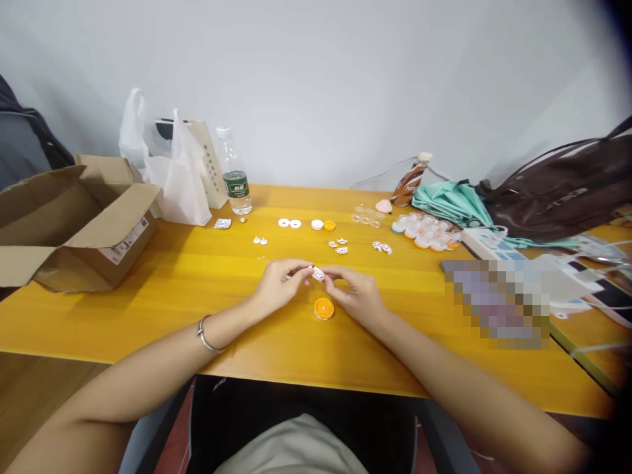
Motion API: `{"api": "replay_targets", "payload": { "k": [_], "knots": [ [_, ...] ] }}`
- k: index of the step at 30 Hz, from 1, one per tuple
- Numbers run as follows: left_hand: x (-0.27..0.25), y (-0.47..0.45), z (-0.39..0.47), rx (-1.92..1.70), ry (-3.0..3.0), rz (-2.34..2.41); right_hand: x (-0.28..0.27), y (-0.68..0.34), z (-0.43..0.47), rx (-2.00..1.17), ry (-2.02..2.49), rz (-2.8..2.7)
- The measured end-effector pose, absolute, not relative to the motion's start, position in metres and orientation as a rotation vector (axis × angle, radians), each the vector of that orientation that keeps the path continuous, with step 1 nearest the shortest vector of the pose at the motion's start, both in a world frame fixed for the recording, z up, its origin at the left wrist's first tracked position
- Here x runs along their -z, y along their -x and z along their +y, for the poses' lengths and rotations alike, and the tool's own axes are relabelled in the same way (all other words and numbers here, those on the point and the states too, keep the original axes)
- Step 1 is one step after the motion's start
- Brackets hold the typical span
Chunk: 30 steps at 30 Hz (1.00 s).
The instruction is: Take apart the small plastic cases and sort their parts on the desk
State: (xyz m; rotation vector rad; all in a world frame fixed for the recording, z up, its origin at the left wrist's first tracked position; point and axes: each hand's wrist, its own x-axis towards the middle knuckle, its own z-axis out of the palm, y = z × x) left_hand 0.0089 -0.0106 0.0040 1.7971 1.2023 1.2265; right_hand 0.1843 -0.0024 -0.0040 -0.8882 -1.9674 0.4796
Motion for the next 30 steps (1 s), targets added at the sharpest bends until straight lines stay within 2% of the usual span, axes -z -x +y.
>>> {"api": "replay_targets", "payload": {
  "k": [12, 25, 30],
  "knots": [
    [0.007, -0.014, -0.002, -1.251, -1.589, 1.119, 0.007, -0.174, 0.001, -1.002, 0.967, -1.669],
    [0.001, -0.011, -0.007, -1.081, -1.025, 0.888, 0.007, -0.171, -0.001, -1.07, 0.88, -1.595],
    [-0.004, -0.007, -0.007, -1.122, -0.966, 0.89, 0.009, -0.176, 0.007, -1.019, 0.904, -1.589]
  ]
}}
